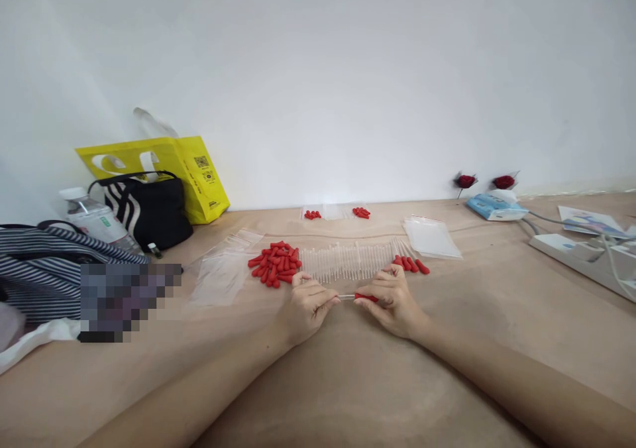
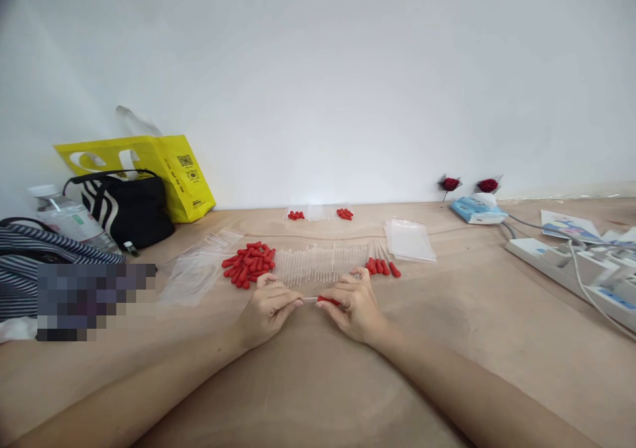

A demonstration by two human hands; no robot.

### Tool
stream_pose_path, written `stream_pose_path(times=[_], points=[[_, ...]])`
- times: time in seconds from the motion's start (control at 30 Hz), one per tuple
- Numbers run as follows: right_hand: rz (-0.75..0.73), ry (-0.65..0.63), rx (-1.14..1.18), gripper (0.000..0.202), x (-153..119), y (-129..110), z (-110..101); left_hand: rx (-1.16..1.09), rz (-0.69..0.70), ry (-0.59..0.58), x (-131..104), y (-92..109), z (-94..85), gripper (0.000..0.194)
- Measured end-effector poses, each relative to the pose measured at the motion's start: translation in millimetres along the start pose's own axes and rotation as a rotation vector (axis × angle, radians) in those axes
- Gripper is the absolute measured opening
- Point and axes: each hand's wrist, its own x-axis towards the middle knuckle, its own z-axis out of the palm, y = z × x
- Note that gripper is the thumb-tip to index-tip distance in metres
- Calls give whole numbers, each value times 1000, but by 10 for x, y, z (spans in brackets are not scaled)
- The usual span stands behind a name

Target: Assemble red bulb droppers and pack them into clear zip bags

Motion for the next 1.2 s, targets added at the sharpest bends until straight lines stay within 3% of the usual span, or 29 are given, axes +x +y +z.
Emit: stream_pose_path(times=[0.47,0.73,1.03,1.13,1.2], points=[[-18,-61,97,12,7,39,20,-3,23,10,-9,11,-2,19],[40,28,8,17,10,69,71,8,-55,26,-15,4,-2,20],[-21,-123,-210,18,73,-6,-107,21,-83,-25,-3,0,-30,17],[44,-37,-270,19,81,132,-215,101,-164,5,-19,-36,-74,48],[206,96,-303,21,80,307,-310,158,-225,23,-33,-77,-89,54]])
